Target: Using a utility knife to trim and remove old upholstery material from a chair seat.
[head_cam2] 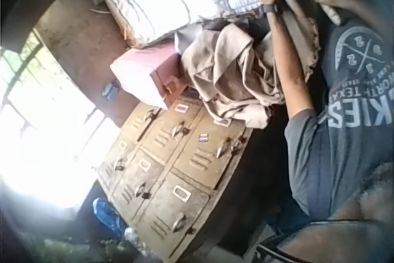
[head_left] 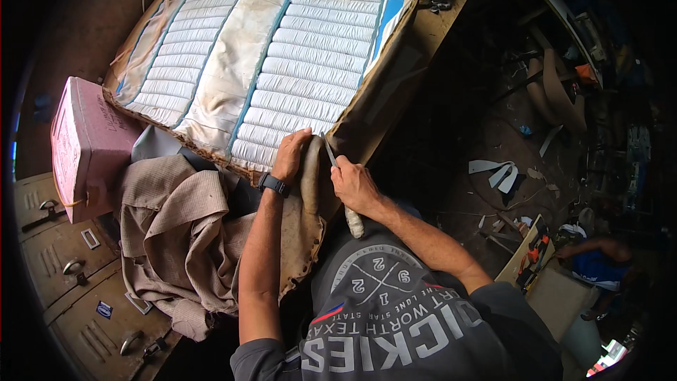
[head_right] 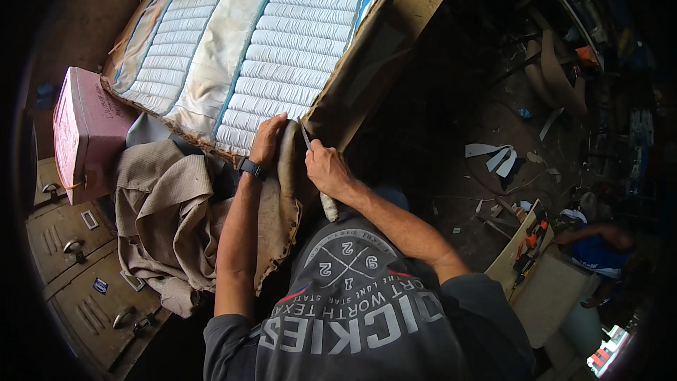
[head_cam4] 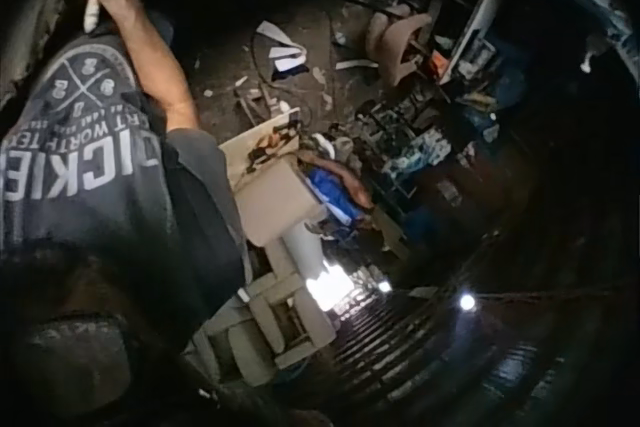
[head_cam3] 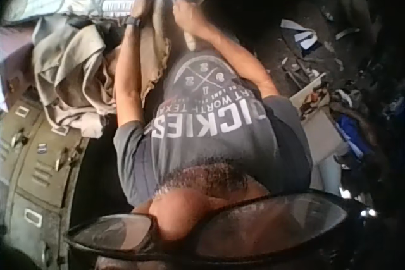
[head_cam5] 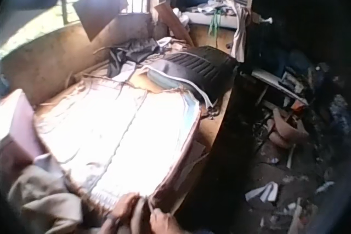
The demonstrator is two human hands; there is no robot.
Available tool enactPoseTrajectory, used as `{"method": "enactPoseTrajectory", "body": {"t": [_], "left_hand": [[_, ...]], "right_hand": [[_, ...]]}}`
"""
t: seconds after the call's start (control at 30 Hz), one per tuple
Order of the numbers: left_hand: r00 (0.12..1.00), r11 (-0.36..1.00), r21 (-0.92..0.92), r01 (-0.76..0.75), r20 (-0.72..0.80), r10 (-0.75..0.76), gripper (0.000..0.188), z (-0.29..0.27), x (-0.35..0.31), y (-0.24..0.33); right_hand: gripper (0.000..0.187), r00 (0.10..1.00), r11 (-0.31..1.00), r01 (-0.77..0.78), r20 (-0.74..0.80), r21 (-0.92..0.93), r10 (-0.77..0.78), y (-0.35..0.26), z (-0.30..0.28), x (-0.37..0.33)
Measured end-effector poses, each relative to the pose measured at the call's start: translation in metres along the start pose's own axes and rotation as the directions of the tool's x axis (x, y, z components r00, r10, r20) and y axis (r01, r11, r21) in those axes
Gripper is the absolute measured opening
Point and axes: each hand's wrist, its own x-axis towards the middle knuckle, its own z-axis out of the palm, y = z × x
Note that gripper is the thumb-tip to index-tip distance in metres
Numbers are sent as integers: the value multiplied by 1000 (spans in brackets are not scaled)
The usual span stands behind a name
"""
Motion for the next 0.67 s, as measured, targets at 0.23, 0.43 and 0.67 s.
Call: {"method": "enactPoseTrajectory", "body": {"t": [0.23,0.43,0.67], "left_hand": [[841,660,708,-252,498,-214,51,-29,40,55],[780,768,612,188,382,-496,48,-12,14,79],[855,897,293,332,308,-418,44,-45,-11,32]], "right_hand": [[19,992,997,65,-102,-41,-69,13,-1,1],[20,978,992,120,-174,32,-113,30,-8,3],[14,969,977,214,-124,-10,-214,21,6,-11]]}}
